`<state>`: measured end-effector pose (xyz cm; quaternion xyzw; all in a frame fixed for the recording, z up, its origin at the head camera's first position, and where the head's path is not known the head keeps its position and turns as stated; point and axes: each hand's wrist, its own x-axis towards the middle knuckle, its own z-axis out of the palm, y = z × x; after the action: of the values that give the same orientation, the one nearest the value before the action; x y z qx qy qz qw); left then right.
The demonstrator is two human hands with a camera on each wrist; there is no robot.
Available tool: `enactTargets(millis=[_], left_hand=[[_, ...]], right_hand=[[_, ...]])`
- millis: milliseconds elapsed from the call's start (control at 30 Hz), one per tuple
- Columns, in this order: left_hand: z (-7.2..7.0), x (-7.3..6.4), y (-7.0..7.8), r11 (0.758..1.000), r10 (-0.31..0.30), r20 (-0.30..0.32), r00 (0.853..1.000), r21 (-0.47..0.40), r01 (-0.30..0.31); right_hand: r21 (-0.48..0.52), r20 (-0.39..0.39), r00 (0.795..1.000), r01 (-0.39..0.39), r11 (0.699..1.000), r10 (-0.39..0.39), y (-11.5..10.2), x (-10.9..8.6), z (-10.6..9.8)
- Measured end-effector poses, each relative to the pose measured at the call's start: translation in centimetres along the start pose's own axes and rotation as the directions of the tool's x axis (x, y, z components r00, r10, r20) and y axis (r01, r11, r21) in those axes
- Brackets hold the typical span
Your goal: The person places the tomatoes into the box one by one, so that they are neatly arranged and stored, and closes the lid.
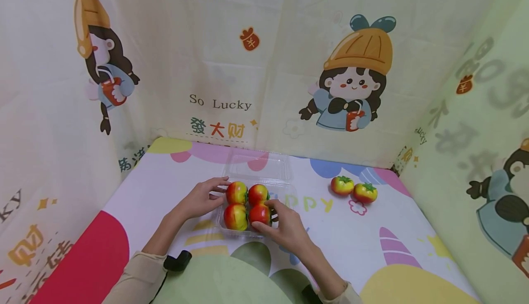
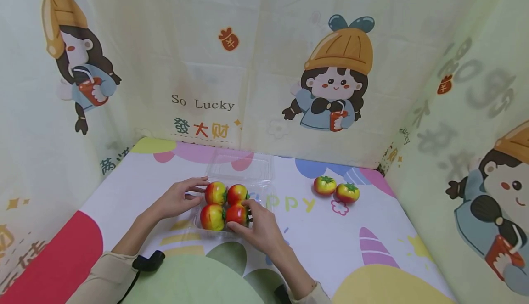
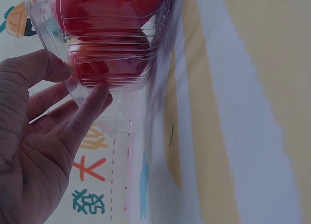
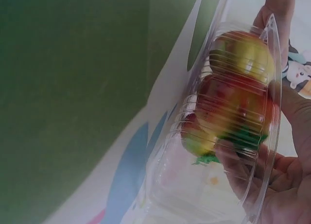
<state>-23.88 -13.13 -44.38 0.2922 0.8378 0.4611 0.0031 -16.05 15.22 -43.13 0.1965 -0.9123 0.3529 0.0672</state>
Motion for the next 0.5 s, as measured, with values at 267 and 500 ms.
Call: enactTargets(millis=[267, 500], left_hand=[[-0.01, -0.03, 0.05, 1.0, -0.001, -0.001, 1.0, 0.001, 0.001], [0.01, -0.01, 0.06, 1.0, -0.007, 0.0, 1.0, -0.006, 0.007]], right_hand=[[-0.005, 0.019, 1.0, -0.01, 1.0, 0.01, -0.24, 0.09, 0.22], [-0.022, 0.005, 1.0, 0.008, 1.0, -0.008, -0.29, 0.19, 0.39]])
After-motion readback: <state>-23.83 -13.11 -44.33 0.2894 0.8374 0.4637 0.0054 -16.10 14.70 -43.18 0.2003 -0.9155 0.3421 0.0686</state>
